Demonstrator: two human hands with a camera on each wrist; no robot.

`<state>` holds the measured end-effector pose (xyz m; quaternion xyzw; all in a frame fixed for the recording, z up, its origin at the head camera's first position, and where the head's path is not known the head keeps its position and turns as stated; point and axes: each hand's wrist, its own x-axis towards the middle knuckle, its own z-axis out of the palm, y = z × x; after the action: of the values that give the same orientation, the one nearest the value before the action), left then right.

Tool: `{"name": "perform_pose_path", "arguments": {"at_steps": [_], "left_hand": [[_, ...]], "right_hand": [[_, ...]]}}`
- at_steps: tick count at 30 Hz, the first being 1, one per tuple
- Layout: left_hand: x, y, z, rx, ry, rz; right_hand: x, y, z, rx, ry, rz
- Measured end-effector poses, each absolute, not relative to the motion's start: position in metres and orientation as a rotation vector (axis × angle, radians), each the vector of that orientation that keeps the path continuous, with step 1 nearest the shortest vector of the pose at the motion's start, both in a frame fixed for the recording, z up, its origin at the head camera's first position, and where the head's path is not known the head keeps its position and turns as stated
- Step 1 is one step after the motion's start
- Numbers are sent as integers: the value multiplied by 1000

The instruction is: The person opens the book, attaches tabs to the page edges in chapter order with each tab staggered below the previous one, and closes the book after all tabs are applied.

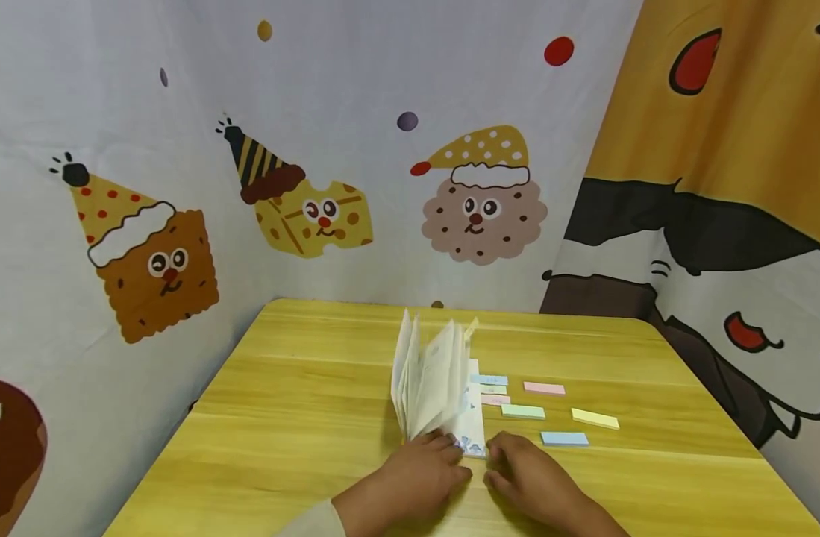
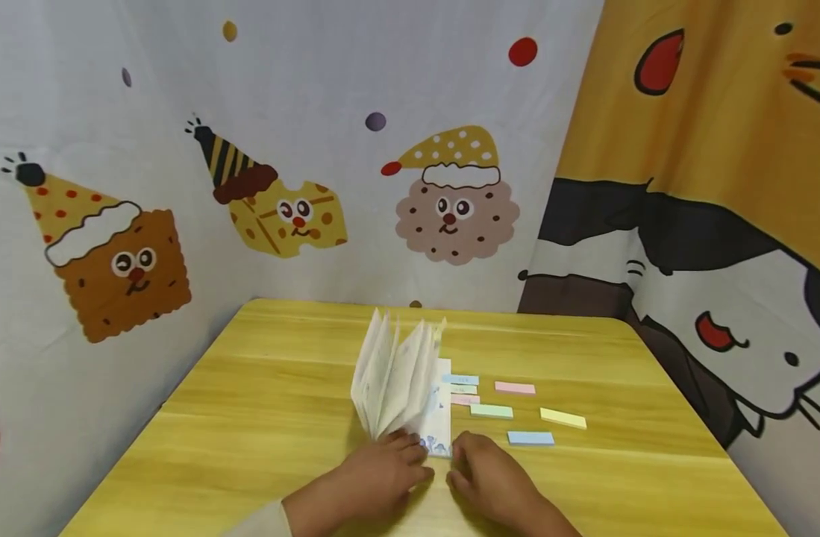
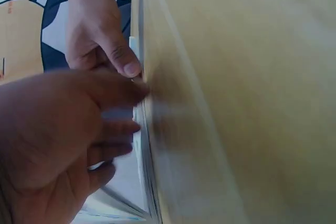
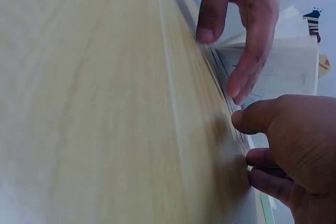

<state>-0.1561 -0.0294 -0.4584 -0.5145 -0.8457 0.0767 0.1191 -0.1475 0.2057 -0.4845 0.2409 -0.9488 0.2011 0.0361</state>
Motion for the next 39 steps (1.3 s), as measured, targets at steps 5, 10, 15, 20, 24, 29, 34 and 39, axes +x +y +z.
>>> {"name": "perform_pose_path", "arguments": {"at_steps": [5,10,15,20,24,29,34,39], "left_hand": [[-154,-34,-448,-1646,-2535,-121],[-156,-53,-427,-1400,-2815,-430],[-160,-79,-416,-876,-3111,-178],[-172,-80,-424,-769,-2924,-89],[-178,-68,-436,-1001,-2844,-195],[-178,-58,-448,-1147,-2904,-211],[-178,-53,-453,-1139,-3004,-177],[-178,-51,-456,-1123,-3037,-161]], "right_hand": [[-146,207,-485,692,-2943,641],[-146,206,-484,659,-2947,642],[-145,205,-483,642,-2939,628],[-145,204,-484,631,-2898,647],[-145,203,-484,591,-2901,669],[-146,201,-483,571,-2854,657],[-146,196,-484,677,-2773,507],[-146,191,-484,787,-2846,388]]}}
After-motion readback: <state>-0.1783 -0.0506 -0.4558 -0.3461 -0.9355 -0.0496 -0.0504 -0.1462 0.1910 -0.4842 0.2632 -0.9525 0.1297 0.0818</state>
